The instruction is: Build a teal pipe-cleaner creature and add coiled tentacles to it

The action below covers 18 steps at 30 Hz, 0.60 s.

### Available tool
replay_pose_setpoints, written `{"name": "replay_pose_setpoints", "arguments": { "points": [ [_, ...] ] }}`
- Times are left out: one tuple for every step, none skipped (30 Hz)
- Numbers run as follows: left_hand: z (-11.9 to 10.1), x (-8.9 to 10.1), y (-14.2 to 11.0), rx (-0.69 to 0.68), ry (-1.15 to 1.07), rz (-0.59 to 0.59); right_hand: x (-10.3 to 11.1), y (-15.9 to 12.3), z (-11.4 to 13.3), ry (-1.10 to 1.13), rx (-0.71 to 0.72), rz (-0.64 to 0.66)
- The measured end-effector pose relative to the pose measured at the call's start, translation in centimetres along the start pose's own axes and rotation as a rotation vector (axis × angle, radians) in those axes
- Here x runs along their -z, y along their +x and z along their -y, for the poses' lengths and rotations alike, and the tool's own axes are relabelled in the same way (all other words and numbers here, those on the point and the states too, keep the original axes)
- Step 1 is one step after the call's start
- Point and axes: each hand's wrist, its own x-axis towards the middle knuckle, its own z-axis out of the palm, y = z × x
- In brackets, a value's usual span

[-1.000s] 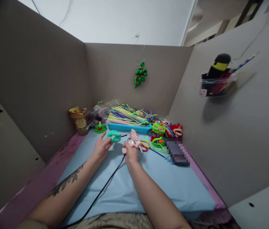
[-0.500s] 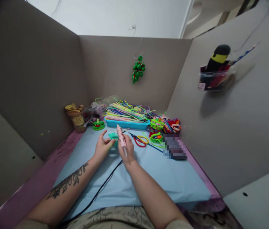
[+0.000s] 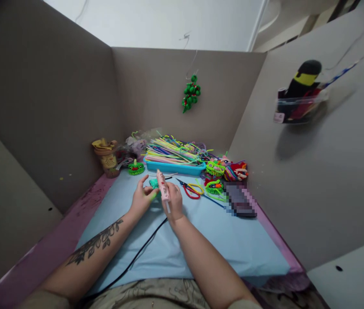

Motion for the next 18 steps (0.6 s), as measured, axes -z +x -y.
{"name": "replay_pose_setpoints", "arguments": {
  "points": [
    [0.0,0.0,0.0,0.005,-0.008,-0.002,0.0,0.0,0.0,0.011,-0.010,0.003],
    [0.0,0.0,0.0,0.011,-0.018,-0.006,0.0,0.0,0.0,0.020,-0.018,0.008],
    [0.1,0.1,0.1,0.019,-0.031,-0.010,0.0,0.1,0.0,0.028,-0.020,0.016],
    [0.3,0.1,0.2,0.026,-0.044,-0.014,0.1,0.1,0.0,0.032,-0.017,0.024],
    [0.5,0.2,0.2,0.030,-0.055,-0.015,0.1,0.2,0.0,0.034,-0.009,0.034],
    [0.7,0.2,0.3,0.034,-0.066,-0.012,0.1,0.2,-0.1,0.034,0.000,0.041],
    [0.9,0.3,0.4,0.036,-0.075,-0.008,0.2,0.3,-0.1,0.033,0.010,0.047],
    [1.1,0.3,0.5,0.036,-0.081,-0.001,0.2,0.4,-0.2,0.030,0.020,0.052],
    [1.3,0.4,0.6,0.038,-0.085,0.005,0.2,0.5,-0.3,0.027,0.028,0.057],
    [1.4,0.4,0.7,0.043,-0.089,0.009,0.2,0.5,-0.3,0.025,0.033,0.065],
    [1.4,0.4,0.7,0.050,-0.095,0.013,0.3,0.6,-0.3,0.023,0.034,0.069],
    [1.4,0.4,0.8,0.061,-0.102,0.013,0.3,0.7,-0.3,0.021,0.030,0.065],
    [1.4,0.4,0.8,0.073,-0.110,0.010,0.4,0.7,-0.2,0.017,0.021,0.052],
    [1.3,0.4,0.8,0.086,-0.121,0.008,0.4,0.7,-0.1,0.011,0.008,0.029],
    [1.1,0.4,0.8,0.098,-0.132,0.004,0.5,0.8,0.0,0.004,-0.008,0.001],
    [1.0,0.4,0.8,0.108,-0.143,0.000,0.6,0.8,0.2,0.000,-0.026,-0.025],
    [0.8,0.4,0.8,0.117,-0.154,-0.001,0.7,0.8,0.3,0.000,-0.047,-0.042],
    [0.7,0.3,0.8,0.123,-0.164,-0.002,0.7,0.8,0.5,0.007,-0.070,-0.046]
  ]
}}
